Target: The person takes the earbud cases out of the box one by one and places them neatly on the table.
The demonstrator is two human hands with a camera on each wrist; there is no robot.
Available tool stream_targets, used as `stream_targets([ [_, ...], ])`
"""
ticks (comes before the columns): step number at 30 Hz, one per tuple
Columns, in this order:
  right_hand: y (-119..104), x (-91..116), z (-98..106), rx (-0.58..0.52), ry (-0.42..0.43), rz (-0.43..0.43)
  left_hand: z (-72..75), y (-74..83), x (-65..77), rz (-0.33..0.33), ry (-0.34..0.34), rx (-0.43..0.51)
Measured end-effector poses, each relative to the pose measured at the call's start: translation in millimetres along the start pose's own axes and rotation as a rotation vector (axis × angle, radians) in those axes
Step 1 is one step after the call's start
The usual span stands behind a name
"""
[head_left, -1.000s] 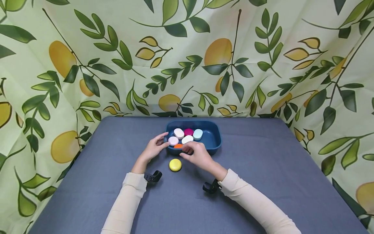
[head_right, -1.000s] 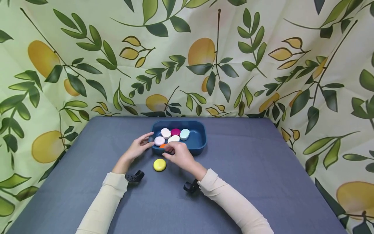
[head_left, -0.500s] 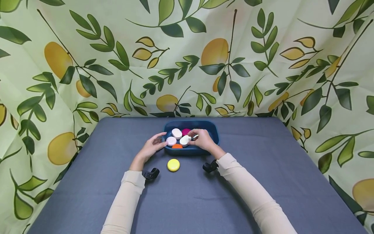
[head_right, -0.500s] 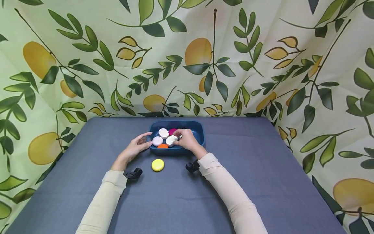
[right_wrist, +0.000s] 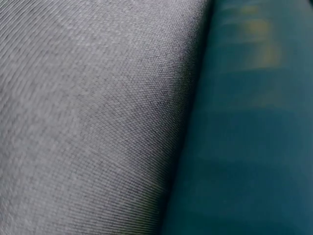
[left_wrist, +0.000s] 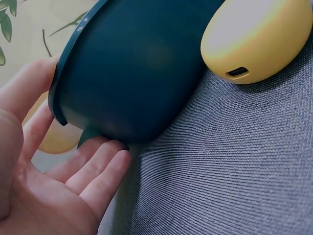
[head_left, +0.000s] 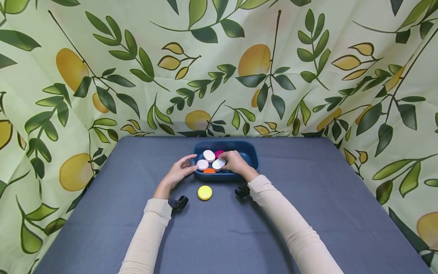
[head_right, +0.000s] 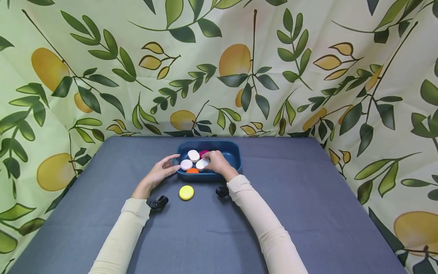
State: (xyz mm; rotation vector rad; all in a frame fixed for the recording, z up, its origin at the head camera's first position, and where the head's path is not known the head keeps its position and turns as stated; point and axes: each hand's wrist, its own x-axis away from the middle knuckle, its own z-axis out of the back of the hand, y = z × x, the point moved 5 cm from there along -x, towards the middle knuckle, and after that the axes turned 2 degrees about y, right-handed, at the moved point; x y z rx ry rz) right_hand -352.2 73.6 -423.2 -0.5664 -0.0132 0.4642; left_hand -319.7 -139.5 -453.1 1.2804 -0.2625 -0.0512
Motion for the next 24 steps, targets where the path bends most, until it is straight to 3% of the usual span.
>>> stream_targets([
  [7,2,0,0,0.021,-0.017,-0.054,-0.1,-1.8,-0.3,0.002,0.015,-0.002],
  [14,3,2,3,0.043,-0.031,-0.044,-2.7,-2.1,-1.9,-0.003,0.003,0.002],
  [24,-1,14,23,-0.162,0.095,-0.078,0.1,-2.6,-0.1,-0.002,0.0,-0.02],
])
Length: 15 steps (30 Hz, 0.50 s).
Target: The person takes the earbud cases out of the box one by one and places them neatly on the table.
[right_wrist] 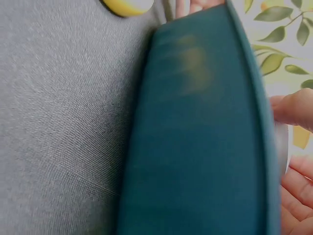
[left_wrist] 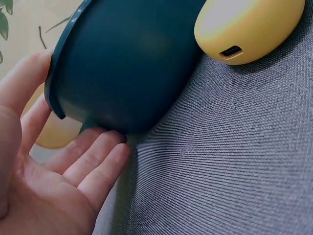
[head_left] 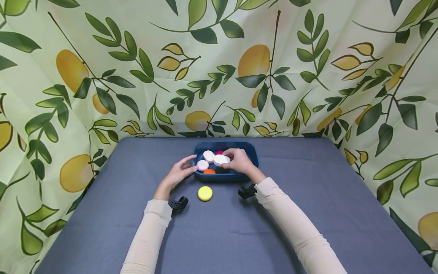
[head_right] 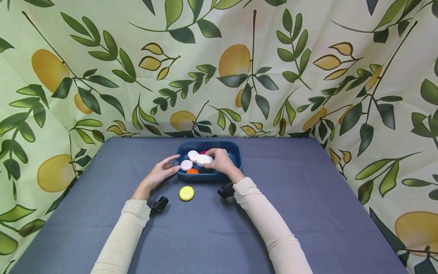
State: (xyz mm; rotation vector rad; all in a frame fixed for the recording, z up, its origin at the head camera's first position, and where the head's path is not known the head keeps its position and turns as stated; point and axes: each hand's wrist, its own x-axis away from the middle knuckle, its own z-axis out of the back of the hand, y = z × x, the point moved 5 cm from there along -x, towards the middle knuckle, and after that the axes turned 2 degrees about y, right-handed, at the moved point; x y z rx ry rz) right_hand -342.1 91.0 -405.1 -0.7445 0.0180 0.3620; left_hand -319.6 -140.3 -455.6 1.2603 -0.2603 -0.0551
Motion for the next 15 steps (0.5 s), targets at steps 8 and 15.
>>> stream_targets([
  [8,-13,24,18,-0.081,0.079,0.11,0.0,0.1,1.8,0.003,0.002,0.005],
  [15,-23,50,20,-0.163,0.051,0.178,-0.4,1.2,2.0,-0.008,-0.006,0.027],
])
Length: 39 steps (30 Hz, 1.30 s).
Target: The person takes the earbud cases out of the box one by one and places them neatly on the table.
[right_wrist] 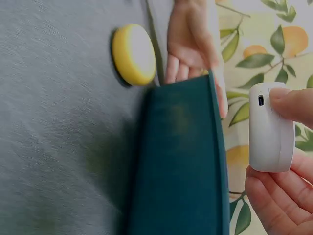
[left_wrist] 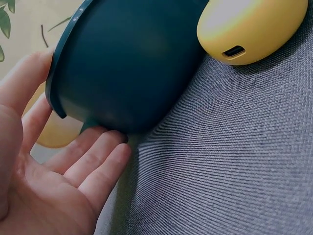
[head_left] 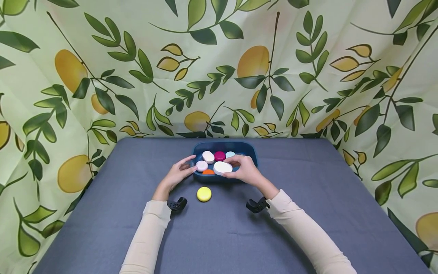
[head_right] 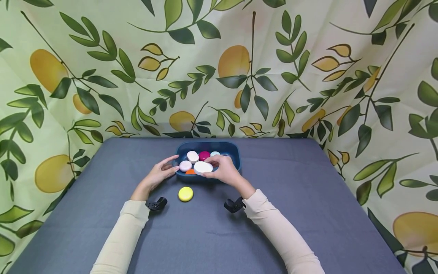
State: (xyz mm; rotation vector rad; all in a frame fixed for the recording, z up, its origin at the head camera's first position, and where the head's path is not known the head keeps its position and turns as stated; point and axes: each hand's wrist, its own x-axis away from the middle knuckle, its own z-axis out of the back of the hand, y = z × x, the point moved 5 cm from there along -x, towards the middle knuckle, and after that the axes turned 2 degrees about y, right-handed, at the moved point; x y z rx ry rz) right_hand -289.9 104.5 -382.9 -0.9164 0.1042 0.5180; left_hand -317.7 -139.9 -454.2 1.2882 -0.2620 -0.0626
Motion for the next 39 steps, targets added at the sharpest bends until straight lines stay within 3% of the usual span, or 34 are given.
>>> stream_targets([
  [13,-2,31,-17,0.026,-0.085,0.084,1.3,-0.5,-2.1,-0.02,-0.012,0.01],
  [28,22,39,-46,0.036,-0.172,-0.026,-0.4,-0.9,-0.3,-0.026,-0.018,0.026],
  [39,22,38,-53,0.108,-0.194,-0.038,-0.3,-0.5,0.9,-0.021,-0.011,0.006],
])
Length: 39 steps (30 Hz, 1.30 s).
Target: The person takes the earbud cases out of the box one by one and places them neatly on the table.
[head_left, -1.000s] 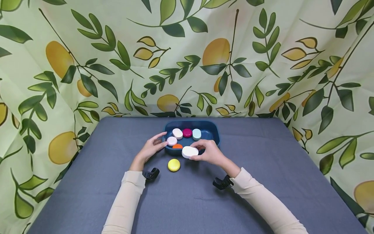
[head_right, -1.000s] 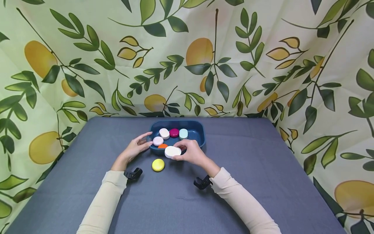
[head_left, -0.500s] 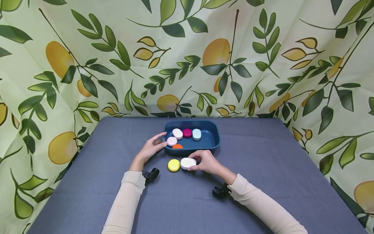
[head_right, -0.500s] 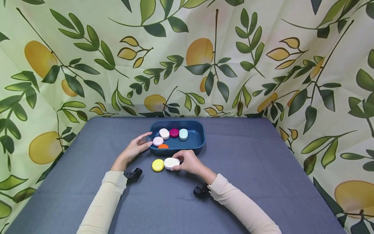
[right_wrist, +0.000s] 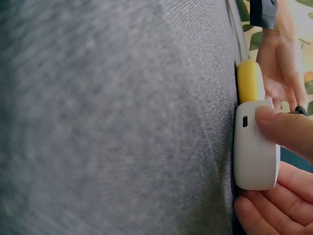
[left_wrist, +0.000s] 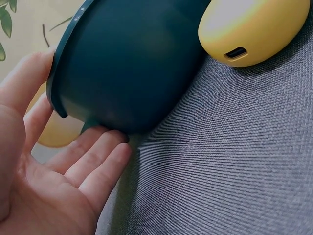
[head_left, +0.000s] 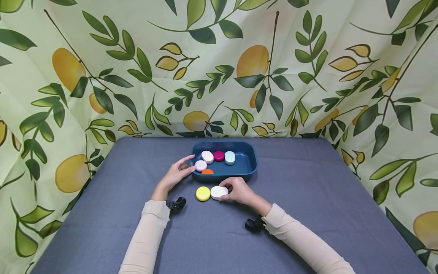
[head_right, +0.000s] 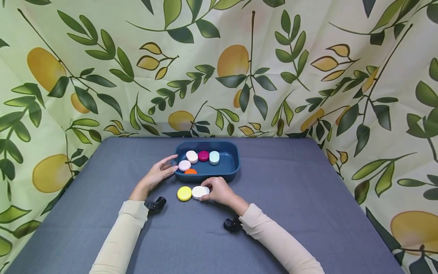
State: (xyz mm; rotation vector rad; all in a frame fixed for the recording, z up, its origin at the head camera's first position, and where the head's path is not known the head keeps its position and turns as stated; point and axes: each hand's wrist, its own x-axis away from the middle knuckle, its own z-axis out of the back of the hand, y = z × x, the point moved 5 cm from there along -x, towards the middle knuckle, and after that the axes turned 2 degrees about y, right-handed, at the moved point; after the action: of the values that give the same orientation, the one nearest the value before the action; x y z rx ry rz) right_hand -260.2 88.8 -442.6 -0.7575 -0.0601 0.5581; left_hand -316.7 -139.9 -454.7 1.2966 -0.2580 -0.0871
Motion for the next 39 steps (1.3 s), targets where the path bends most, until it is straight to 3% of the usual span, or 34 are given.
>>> stream_targets([
  [12,-7,6,6,-0.015,0.032,0.004,0.3,-0.8,0.7,-0.002,0.003,0.005],
  [20,-21,6,26,-0.073,0.123,0.049,0.9,1.3,0.2,-0.009,0.004,-0.007],
  [25,-22,0,39,-0.099,0.219,0.034,0.4,2.1,0.5,0.011,0.014,-0.011],
  [34,5,-25,57,-0.143,0.398,-0.146,-0.4,2.9,1.3,-0.002,-0.001,-0.003],
  [39,20,-39,65,-0.107,0.494,-0.234,-0.1,1.9,0.6,0.006,0.0,0.008],
])
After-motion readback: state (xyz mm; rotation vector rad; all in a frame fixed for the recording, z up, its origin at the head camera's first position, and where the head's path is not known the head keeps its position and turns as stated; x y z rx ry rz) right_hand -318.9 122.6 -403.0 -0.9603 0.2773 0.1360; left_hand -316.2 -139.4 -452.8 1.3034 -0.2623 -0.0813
